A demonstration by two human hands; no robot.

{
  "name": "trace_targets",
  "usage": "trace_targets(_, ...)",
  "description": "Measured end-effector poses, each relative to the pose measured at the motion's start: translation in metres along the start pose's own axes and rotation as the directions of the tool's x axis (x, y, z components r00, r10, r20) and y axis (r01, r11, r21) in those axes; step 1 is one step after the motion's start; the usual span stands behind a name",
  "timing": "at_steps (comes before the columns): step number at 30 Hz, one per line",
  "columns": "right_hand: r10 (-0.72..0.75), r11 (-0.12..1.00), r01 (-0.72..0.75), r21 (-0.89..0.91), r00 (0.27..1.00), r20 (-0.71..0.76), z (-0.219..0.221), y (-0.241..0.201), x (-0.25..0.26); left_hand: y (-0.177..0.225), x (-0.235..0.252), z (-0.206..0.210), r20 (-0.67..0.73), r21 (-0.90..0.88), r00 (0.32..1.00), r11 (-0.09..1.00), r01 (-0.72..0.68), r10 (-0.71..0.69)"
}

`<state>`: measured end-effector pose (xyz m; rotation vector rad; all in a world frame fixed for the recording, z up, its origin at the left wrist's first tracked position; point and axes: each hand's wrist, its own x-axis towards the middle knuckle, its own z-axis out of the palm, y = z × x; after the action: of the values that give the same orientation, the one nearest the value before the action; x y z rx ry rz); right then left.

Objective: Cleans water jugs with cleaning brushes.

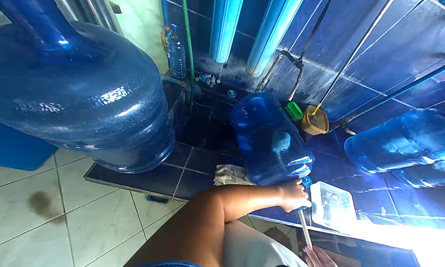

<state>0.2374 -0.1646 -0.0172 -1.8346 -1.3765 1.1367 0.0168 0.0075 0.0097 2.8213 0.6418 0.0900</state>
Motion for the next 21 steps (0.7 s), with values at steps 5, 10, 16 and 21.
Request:
trace_targets(5, -0.265, 0.92, 0.228, -0.318, 0.961, -0.081, 0.035, -0.013, 0.05, 0.012, -0.006, 0.009, 0.023, -0.023, 1.0, 1.0, 0.003, -0.002)
trace_targets(10, -0.023, 0.992, 0.028, 0.126, 0.999, -0.038, 0.045, -0.02, 0.045, 0.013, -0.006, 0.013, -0.041, -0.027, 0.999, 0.999, 0.033, -0.034)
trace_targets(16, -0.372, 0.761, 0.326, -0.561, 0.927, 0.034, 0.038, -0.043, 0.068, 0.018, -0.009, 0.015, -0.06, -0.049, 0.993, 0.994, 0.102, -0.104)
trace_targets(21, 0.091, 0.962, -0.105, 0.251, 0.994, 0.068, 0.058, -0.056, 0.067, 0.025, -0.017, 0.025, -0.17, -0.035, 0.97, 0.985, 0.169, -0.173)
